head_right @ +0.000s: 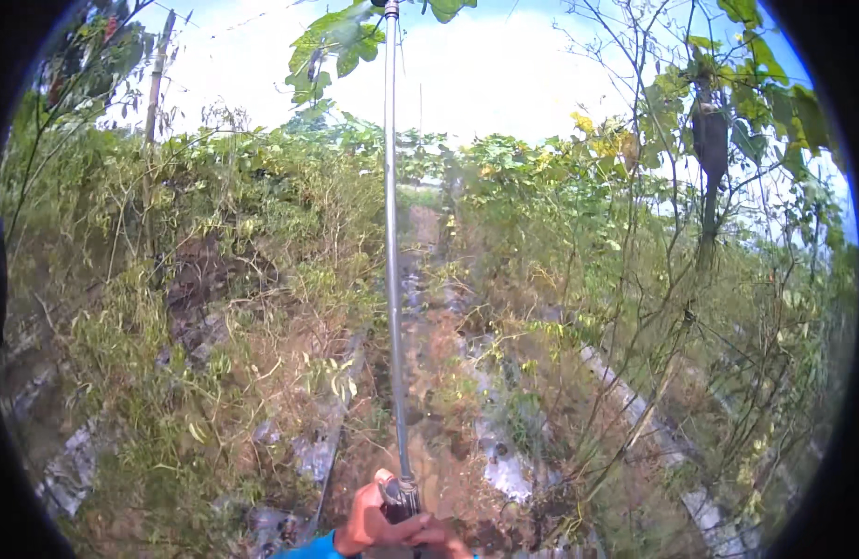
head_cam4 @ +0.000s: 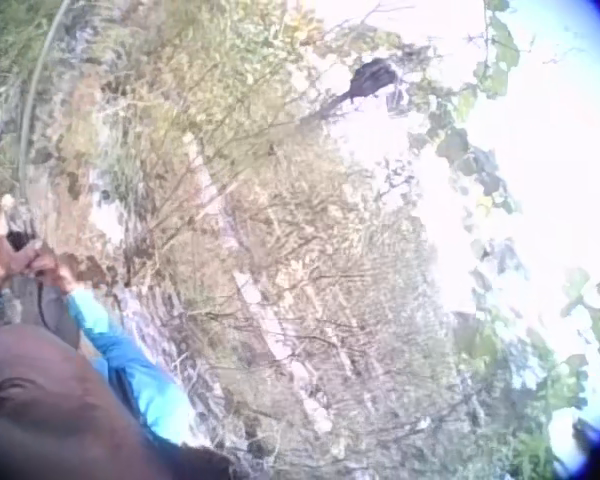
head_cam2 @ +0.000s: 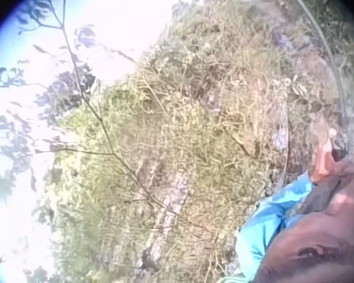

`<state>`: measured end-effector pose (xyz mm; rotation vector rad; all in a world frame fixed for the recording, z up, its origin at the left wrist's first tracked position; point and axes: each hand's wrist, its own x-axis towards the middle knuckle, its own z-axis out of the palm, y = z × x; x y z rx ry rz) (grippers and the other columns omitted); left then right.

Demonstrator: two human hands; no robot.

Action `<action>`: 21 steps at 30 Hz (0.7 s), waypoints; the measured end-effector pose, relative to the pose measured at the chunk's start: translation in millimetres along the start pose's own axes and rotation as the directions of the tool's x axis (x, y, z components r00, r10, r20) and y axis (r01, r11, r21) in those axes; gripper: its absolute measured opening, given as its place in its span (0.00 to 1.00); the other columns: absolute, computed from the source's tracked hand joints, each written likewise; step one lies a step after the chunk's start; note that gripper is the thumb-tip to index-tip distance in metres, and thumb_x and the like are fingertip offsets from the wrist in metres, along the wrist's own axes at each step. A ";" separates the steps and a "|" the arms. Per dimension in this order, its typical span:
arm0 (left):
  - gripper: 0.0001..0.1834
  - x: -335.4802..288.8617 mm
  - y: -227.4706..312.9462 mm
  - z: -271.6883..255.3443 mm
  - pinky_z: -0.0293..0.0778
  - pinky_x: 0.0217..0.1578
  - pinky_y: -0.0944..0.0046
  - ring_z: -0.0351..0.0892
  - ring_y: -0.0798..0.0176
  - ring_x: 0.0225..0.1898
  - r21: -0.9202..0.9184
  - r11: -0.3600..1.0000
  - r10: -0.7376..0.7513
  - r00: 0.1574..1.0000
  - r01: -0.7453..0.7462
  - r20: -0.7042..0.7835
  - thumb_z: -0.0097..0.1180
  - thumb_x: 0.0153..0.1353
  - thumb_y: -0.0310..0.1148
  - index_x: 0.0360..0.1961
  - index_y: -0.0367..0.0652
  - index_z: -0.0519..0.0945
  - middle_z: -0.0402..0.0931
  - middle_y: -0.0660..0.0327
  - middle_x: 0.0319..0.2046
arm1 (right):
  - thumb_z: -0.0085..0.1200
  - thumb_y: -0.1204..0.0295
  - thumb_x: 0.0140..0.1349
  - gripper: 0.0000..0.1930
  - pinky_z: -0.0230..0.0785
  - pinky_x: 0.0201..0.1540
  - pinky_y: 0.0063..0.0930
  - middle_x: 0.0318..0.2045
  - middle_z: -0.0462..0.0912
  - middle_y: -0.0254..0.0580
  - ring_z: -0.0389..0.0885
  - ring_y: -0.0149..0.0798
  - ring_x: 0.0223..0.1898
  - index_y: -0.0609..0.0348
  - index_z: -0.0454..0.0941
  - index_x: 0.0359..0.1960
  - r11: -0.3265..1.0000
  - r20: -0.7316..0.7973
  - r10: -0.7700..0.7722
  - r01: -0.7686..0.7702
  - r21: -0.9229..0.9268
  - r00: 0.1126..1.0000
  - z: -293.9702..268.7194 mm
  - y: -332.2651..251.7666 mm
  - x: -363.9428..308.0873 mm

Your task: The person walks through a field and sprays plants overhead and along the rows using a sprayer wand.

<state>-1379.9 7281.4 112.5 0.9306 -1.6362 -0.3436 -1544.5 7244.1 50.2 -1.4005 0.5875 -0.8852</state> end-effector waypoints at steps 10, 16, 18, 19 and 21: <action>0.36 -43.0 154.9 -87.9 0.77 0.36 0.62 0.78 0.63 0.35 -0.018 0.999 0.026 1.000 -0.026 0.010 0.63 0.62 0.44 0.63 0.35 0.64 0.74 0.53 0.42 | 0.59 0.67 0.42 0.24 0.65 0.27 0.25 0.30 0.77 0.41 0.74 0.32 0.26 0.64 0.75 0.44 0.981 0.359 -0.043 -0.029 0.193 0.932 117.1 -173.7 -61.1; 0.35 -77.0 261.2 -123.8 0.73 0.47 0.55 0.75 0.56 0.44 -0.101 0.967 0.211 0.958 -0.233 -0.192 0.53 0.67 0.45 0.67 0.30 0.61 0.69 0.48 0.45 | 0.59 0.64 0.43 0.21 0.63 0.22 0.25 0.26 0.68 0.39 0.68 0.31 0.24 0.65 0.67 0.34 0.885 0.861 -0.140 -0.328 0.330 0.488 174.6 -264.4 -78.5; 0.30 -76.5 294.4 -143.6 0.71 0.48 0.52 0.74 0.49 0.43 0.133 0.935 0.351 0.910 -0.328 -0.220 0.51 0.68 0.45 0.59 0.29 0.69 0.70 0.46 0.43 | 0.59 0.64 0.44 0.22 0.65 0.21 0.26 0.25 0.68 0.41 0.69 0.34 0.23 0.67 0.67 0.36 0.836 0.906 -0.160 -0.434 0.335 0.392 192.7 -271.3 -87.9; 0.30 -79.6 313.3 -146.6 0.71 0.48 0.52 0.74 0.49 0.43 0.150 0.936 0.346 0.912 -0.319 -0.222 0.51 0.68 0.45 0.59 0.29 0.69 0.70 0.46 0.43 | 0.58 0.64 0.44 0.22 0.66 0.21 0.27 0.25 0.69 0.43 0.70 0.35 0.23 0.68 0.68 0.37 0.810 0.919 -0.185 -0.475 0.343 0.349 201.0 -278.1 -97.0; 0.26 -87.8 346.4 -148.0 0.71 0.46 0.50 0.74 0.43 0.42 0.291 0.891 0.413 0.889 -0.349 -0.199 0.51 0.69 0.45 0.54 0.29 0.70 0.70 0.43 0.42 | 0.56 0.63 0.45 0.26 0.67 0.17 0.30 0.23 0.69 0.46 0.71 0.39 0.21 0.74 0.69 0.41 0.777 0.900 -0.235 -0.485 0.401 0.367 209.9 -289.5 -122.1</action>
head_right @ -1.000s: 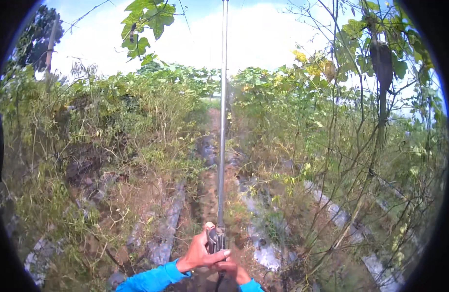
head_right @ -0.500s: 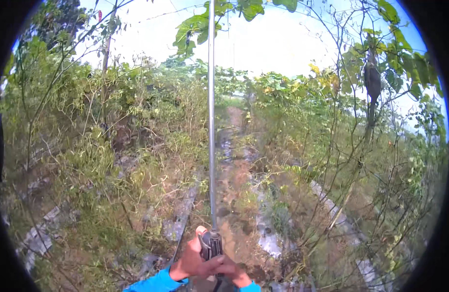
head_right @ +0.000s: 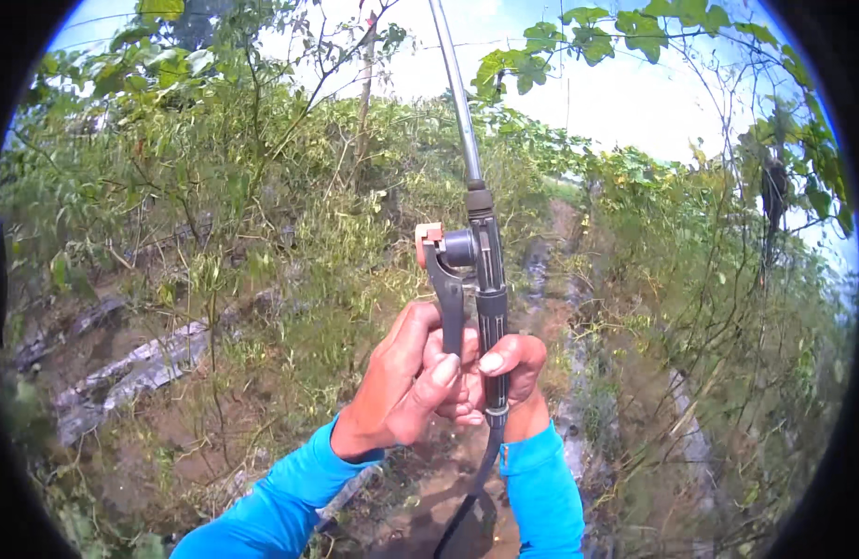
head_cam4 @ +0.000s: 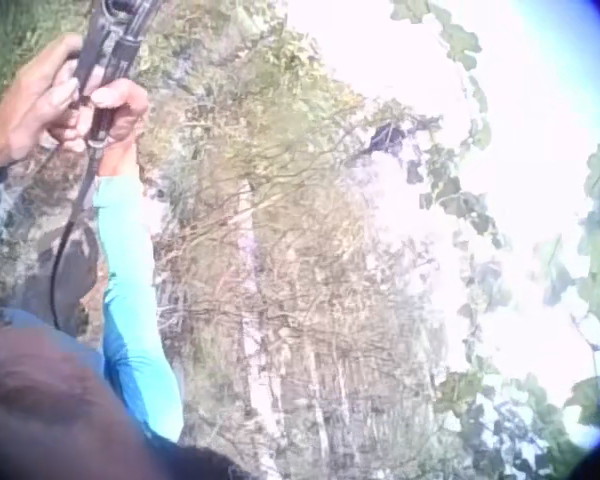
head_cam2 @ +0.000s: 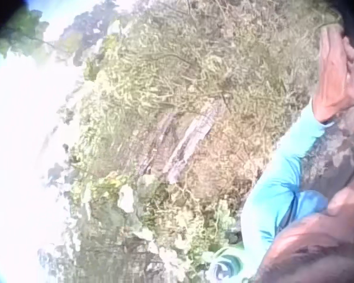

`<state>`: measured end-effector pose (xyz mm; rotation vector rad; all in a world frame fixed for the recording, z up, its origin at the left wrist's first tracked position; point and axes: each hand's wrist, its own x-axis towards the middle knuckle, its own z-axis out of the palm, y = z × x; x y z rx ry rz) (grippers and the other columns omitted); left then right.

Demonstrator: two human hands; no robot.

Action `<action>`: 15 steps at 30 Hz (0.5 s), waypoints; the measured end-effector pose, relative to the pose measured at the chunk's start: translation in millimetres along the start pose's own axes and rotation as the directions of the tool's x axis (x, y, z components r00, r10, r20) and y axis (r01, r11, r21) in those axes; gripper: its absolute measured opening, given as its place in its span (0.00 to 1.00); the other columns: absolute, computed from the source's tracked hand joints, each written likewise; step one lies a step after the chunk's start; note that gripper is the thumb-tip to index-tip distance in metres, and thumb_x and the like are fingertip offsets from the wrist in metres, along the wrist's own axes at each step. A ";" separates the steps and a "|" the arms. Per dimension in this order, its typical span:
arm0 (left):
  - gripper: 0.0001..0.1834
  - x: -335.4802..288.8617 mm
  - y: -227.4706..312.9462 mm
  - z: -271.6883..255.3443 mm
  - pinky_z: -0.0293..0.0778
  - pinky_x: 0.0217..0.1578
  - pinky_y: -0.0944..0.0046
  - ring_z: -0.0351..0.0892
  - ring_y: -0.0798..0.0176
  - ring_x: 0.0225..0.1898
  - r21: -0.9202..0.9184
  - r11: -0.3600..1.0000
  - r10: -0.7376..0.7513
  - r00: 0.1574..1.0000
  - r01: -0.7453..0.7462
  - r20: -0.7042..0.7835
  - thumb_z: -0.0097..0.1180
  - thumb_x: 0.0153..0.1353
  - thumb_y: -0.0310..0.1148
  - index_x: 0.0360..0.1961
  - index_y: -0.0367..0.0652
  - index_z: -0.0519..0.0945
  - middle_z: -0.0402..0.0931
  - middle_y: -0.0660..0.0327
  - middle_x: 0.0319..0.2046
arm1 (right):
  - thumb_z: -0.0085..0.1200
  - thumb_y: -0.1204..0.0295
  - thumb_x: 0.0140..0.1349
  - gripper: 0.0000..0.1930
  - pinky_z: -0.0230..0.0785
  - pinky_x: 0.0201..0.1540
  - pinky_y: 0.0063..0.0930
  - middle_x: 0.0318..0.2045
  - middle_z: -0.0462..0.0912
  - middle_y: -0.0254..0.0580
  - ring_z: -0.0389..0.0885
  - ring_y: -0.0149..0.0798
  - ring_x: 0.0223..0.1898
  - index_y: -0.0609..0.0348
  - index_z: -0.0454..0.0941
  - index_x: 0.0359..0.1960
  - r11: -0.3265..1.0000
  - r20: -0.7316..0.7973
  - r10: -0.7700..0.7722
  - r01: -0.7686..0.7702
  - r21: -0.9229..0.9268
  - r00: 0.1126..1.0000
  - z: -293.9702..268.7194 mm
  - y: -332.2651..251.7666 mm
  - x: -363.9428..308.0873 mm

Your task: The person walks through a field and sprays plants overhead and along the rows using a sprayer wand.

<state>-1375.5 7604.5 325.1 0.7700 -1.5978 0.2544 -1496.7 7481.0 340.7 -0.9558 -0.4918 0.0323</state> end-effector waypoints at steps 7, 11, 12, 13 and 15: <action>0.29 -21.6 93.3 -10.1 0.71 0.44 0.46 0.74 0.39 0.41 0.045 0.999 -0.020 0.997 0.017 0.079 0.51 0.70 0.49 0.54 0.29 0.69 0.69 0.42 0.40 | 0.54 0.59 0.45 0.24 0.67 0.14 0.32 0.20 0.69 0.46 0.70 0.41 0.17 0.70 0.66 0.35 0.996 0.104 0.070 -0.076 0.052 0.992 74.9 28.9 -25.0; 0.31 -58.9 134.4 1.9 0.71 0.45 0.47 0.73 0.40 0.44 0.019 0.996 -0.092 0.976 0.090 0.196 0.52 0.70 0.51 0.55 0.30 0.67 0.68 0.43 0.42 | 0.56 0.58 0.45 0.23 0.66 0.12 0.30 0.20 0.70 0.48 0.67 0.39 0.12 0.69 0.68 0.28 0.997 0.099 -0.033 0.026 0.066 0.995 104.0 69.2 -67.6; 0.30 -66.3 145.9 1.0 0.71 0.43 0.46 0.72 0.41 0.42 -0.054 0.987 -0.135 0.960 0.153 0.247 0.52 0.70 0.51 0.53 0.30 0.67 0.66 0.44 0.40 | 0.56 0.57 0.45 0.23 0.67 0.12 0.30 0.20 0.70 0.48 0.67 0.39 0.12 0.69 0.68 0.28 0.992 0.029 -0.077 0.074 0.098 0.997 110.8 81.9 -78.9; 0.29 -73.2 153.2 3.7 0.71 0.42 0.46 0.72 0.41 0.41 -0.033 0.992 -0.111 0.967 0.122 0.228 0.52 0.70 0.51 0.51 0.30 0.68 0.65 0.45 0.39 | 0.56 0.57 0.45 0.23 0.67 0.12 0.30 0.20 0.71 0.47 0.67 0.39 0.12 0.69 0.69 0.29 0.985 -0.041 -0.118 0.122 0.119 0.992 119.7 93.3 -89.4; 0.28 -74.9 166.5 11.0 0.71 0.41 0.46 0.72 0.42 0.39 -0.013 0.997 -0.076 0.978 0.080 0.196 0.53 0.70 0.50 0.49 0.30 0.68 0.65 0.46 0.38 | 0.56 0.57 0.46 0.23 0.67 0.12 0.31 0.21 0.72 0.47 0.66 0.39 0.11 0.68 0.70 0.32 0.979 -0.038 -0.137 0.141 0.145 0.990 134.4 98.6 -92.7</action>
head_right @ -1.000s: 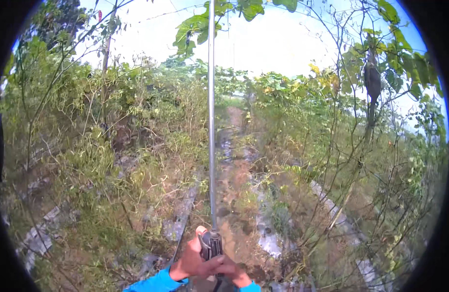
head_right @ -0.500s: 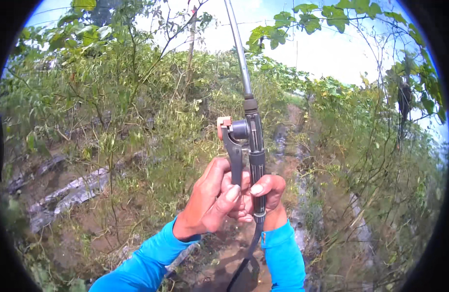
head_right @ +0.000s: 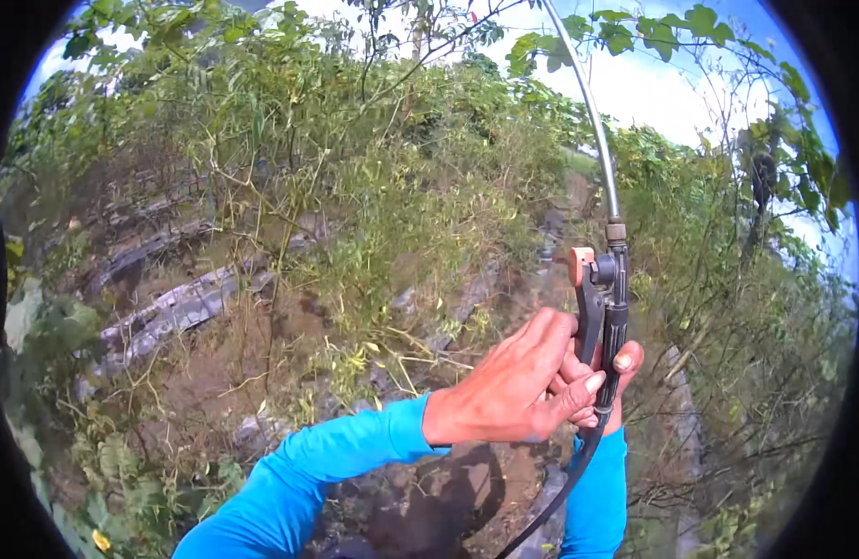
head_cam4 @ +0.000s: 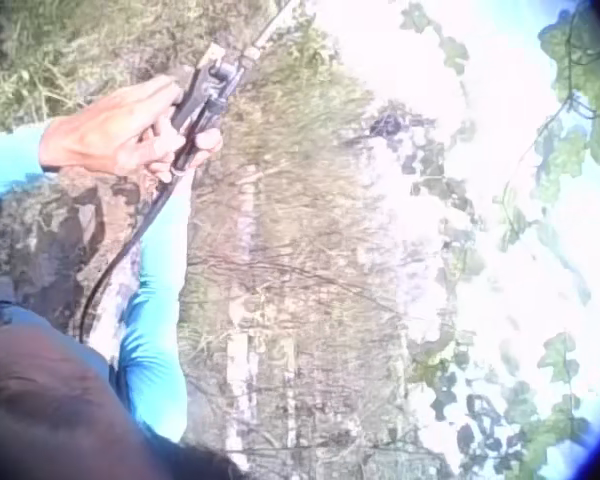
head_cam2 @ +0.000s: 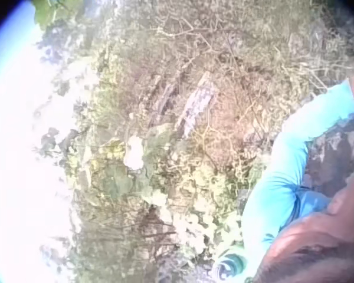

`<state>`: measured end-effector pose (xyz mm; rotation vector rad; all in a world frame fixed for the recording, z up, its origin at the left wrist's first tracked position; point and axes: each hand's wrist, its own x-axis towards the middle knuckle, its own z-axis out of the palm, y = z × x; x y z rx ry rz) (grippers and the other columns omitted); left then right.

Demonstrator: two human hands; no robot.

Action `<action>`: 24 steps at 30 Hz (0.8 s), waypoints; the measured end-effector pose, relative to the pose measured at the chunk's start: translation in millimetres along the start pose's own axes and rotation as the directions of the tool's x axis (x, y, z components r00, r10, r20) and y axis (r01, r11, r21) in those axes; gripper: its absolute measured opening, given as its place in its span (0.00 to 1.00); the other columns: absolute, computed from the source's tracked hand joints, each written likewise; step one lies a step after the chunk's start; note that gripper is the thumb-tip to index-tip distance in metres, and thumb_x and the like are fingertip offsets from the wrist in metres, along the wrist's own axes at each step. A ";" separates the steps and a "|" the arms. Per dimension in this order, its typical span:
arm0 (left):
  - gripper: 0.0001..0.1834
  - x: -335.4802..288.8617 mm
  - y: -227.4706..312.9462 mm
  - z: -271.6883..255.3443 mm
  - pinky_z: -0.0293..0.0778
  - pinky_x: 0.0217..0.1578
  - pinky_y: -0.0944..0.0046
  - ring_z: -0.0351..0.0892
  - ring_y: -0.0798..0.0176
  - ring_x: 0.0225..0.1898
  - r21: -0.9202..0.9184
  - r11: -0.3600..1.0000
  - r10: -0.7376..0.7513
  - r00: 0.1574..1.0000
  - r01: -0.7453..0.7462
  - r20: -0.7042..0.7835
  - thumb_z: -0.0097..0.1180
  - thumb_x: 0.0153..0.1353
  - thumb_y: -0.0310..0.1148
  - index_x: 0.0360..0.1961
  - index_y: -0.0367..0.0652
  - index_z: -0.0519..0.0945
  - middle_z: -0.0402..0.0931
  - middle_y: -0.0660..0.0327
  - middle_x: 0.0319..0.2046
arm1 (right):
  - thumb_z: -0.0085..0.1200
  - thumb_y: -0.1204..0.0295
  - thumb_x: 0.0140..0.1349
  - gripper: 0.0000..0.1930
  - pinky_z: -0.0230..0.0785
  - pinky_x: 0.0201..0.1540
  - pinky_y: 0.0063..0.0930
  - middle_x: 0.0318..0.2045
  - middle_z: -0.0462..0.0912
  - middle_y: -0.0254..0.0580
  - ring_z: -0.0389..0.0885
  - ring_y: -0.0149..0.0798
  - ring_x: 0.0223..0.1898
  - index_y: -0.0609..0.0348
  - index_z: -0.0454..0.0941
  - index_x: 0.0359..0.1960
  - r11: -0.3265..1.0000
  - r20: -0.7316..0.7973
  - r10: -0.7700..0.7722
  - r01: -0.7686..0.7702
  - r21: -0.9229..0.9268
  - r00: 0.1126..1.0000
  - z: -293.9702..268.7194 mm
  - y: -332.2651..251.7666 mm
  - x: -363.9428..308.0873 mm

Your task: The person walks through a field and sprays plants overhead and along the rows using a sprayer wand.

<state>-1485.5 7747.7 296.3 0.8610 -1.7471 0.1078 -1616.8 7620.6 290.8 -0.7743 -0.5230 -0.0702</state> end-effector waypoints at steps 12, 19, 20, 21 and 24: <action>0.24 37.9 29.6 -69.5 0.72 0.35 0.49 0.74 0.47 0.33 0.049 0.998 0.039 0.990 -0.032 -0.137 0.51 0.72 0.51 0.43 0.36 0.69 0.68 0.49 0.34 | 0.53 0.53 0.53 0.25 0.78 0.24 0.40 0.30 0.77 0.58 0.78 0.49 0.25 0.60 0.67 0.44 0.999 0.132 0.033 -0.031 -0.016 0.991 50.2 -10.0 77.6; 0.23 31.5 29.9 -109.7 0.73 0.35 0.50 0.76 0.48 0.34 0.079 0.996 0.050 0.985 -0.037 -0.163 0.53 0.71 0.50 0.44 0.36 0.70 0.69 0.50 0.33 | 0.56 0.56 0.50 0.26 0.77 0.22 0.37 0.26 0.72 0.50 0.74 0.45 0.22 0.66 0.68 0.41 0.989 0.189 0.146 -0.137 -0.061 0.971 49.3 -2.4 117.4; 0.23 33.4 31.6 -113.9 0.73 0.35 0.50 0.76 0.47 0.34 0.101 0.992 0.090 0.981 -0.073 -0.170 0.53 0.71 0.49 0.44 0.36 0.70 0.69 0.50 0.33 | 0.57 0.56 0.49 0.26 0.76 0.21 0.37 0.25 0.71 0.49 0.73 0.43 0.21 0.67 0.68 0.40 0.987 0.221 0.158 -0.149 -0.061 0.962 51.7 -2.2 122.6; 0.23 32.8 32.6 -118.6 0.73 0.35 0.50 0.76 0.47 0.34 0.085 0.992 0.103 0.982 -0.090 -0.161 0.53 0.71 0.49 0.44 0.36 0.70 0.69 0.50 0.33 | 0.57 0.56 0.49 0.26 0.76 0.21 0.37 0.25 0.71 0.49 0.73 0.43 0.21 0.67 0.68 0.40 0.988 0.210 0.146 -0.133 -0.076 0.967 41.8 -0.4 131.9; 0.22 24.0 38.8 -138.7 0.72 0.36 0.49 0.76 0.45 0.35 0.146 0.989 0.054 0.993 -0.037 -0.110 0.54 0.70 0.47 0.46 0.35 0.70 0.70 0.48 0.34 | 0.56 0.57 0.50 0.27 0.73 0.18 0.35 0.24 0.70 0.49 0.71 0.43 0.18 0.71 0.68 0.41 0.992 0.315 0.113 -0.126 0.022 0.942 48.5 18.7 148.5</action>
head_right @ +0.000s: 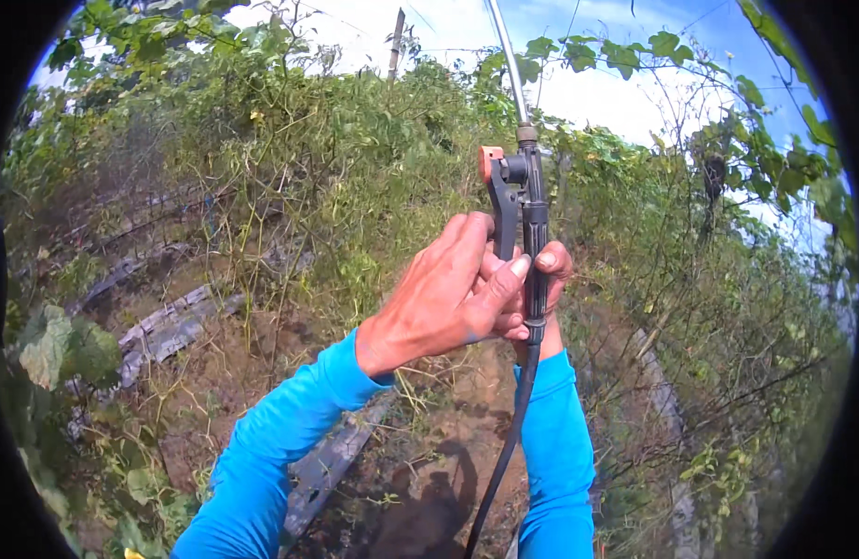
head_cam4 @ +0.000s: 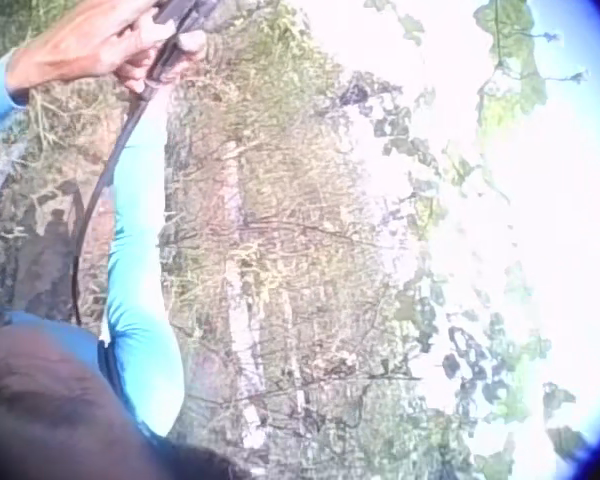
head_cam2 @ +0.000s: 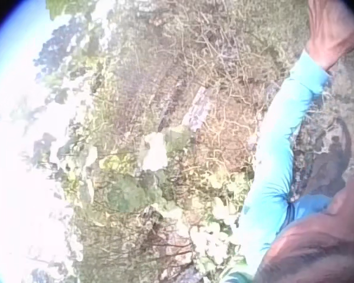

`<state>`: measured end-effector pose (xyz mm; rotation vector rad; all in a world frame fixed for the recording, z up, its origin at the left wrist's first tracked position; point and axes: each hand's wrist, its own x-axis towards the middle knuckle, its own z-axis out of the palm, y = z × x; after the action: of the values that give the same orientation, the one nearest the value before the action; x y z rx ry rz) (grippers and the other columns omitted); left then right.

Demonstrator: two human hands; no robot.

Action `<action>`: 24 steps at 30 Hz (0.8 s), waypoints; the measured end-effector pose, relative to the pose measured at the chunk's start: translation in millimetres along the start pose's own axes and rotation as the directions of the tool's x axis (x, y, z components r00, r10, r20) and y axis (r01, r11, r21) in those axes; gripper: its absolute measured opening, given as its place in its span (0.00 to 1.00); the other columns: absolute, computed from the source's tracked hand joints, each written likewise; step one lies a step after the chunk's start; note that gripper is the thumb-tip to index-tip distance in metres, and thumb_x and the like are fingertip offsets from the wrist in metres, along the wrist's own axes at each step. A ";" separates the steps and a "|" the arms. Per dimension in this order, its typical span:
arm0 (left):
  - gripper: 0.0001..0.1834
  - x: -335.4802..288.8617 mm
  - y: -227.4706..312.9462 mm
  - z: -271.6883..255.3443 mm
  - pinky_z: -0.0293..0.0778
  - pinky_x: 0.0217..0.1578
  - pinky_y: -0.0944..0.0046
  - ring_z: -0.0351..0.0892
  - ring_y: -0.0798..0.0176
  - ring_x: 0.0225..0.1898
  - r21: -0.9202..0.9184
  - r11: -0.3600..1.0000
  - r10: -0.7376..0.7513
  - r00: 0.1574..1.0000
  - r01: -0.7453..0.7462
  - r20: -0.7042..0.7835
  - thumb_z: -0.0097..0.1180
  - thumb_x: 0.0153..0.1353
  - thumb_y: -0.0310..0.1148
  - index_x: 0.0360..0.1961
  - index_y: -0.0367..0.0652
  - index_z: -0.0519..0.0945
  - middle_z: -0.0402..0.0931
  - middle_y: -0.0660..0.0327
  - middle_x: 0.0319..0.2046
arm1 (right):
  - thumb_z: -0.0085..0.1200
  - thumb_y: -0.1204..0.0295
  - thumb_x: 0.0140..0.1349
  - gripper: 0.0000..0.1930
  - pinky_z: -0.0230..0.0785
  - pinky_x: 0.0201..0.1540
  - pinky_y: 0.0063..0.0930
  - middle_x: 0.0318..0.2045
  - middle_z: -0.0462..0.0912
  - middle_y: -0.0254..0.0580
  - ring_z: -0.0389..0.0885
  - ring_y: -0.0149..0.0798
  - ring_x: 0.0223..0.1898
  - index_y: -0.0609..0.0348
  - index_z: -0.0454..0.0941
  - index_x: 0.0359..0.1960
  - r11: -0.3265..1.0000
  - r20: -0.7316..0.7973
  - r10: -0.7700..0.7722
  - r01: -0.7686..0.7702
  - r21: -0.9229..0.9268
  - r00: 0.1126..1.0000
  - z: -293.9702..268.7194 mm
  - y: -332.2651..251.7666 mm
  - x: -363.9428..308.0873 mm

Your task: The person walks through a field and sprays plants overhead and along the rows using a sprayer wand.

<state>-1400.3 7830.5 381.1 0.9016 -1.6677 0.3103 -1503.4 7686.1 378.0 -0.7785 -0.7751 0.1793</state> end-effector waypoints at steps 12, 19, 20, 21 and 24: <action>0.21 -25.0 -41.1 -2.2 0.73 0.36 0.51 0.78 0.47 0.33 -0.397 0.896 -0.121 0.970 0.198 0.210 0.45 0.74 0.48 0.41 0.36 0.71 0.74 0.50 0.33 | 0.50 0.64 0.58 0.14 0.69 0.20 0.32 0.22 0.76 0.43 0.74 0.38 0.21 0.64 0.77 0.38 0.866 -0.536 -0.373 0.076 -0.494 0.757 11.5 55.9 -16.2; 0.23 -7.7 -8.3 52.9 0.75 0.28 0.68 0.75 0.70 0.26 -0.578 0.514 -0.197 0.743 0.634 0.640 0.44 0.73 0.55 0.44 0.45 0.72 0.71 0.65 0.32 | 0.52 0.64 0.58 0.12 0.63 0.15 0.26 0.17 0.76 0.40 0.74 0.32 0.15 0.62 0.75 0.29 0.383 -0.551 -0.749 -0.437 -0.814 0.369 59.5 59.5 -56.8; 0.23 -9.2 -4.8 62.4 0.76 0.28 0.67 0.77 0.69 0.30 -0.552 0.539 -0.231 0.742 0.636 0.629 0.46 0.72 0.56 0.47 0.45 0.74 0.74 0.65 0.35 | 0.52 0.63 0.57 0.13 0.65 0.19 0.28 0.18 0.77 0.39 0.77 0.33 0.18 0.63 0.75 0.26 0.245 -0.472 -0.791 -0.506 -0.827 0.389 73.4 64.5 -55.7; 0.24 -10.9 -1.7 71.5 0.76 0.28 0.66 0.79 0.69 0.34 -0.526 0.563 -0.263 0.742 0.637 0.617 0.47 0.71 0.56 0.50 0.46 0.75 0.77 0.64 0.39 | 0.52 0.63 0.57 0.13 0.65 0.19 0.28 0.18 0.77 0.39 0.77 0.33 0.18 0.63 0.75 0.26 0.239 -0.464 -0.800 -0.507 -0.828 0.380 75.3 70.3 -64.5; 0.23 -29.1 -0.6 94.7 0.73 0.44 0.65 0.76 0.71 0.44 -0.548 0.544 -0.240 0.744 0.635 0.624 0.51 0.70 0.53 0.50 0.44 0.79 0.75 0.65 0.42 | 0.53 0.63 0.54 0.16 0.68 0.31 0.37 0.22 0.81 0.45 0.80 0.39 0.27 0.68 0.79 0.29 0.107 -0.361 -0.924 -0.817 -0.566 0.129 88.4 95.3 -80.1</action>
<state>-1466.1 7782.0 325.1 0.7557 -1.6821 -1.0099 -1609.3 7770.6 307.6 -1.9145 0.9098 -1.3813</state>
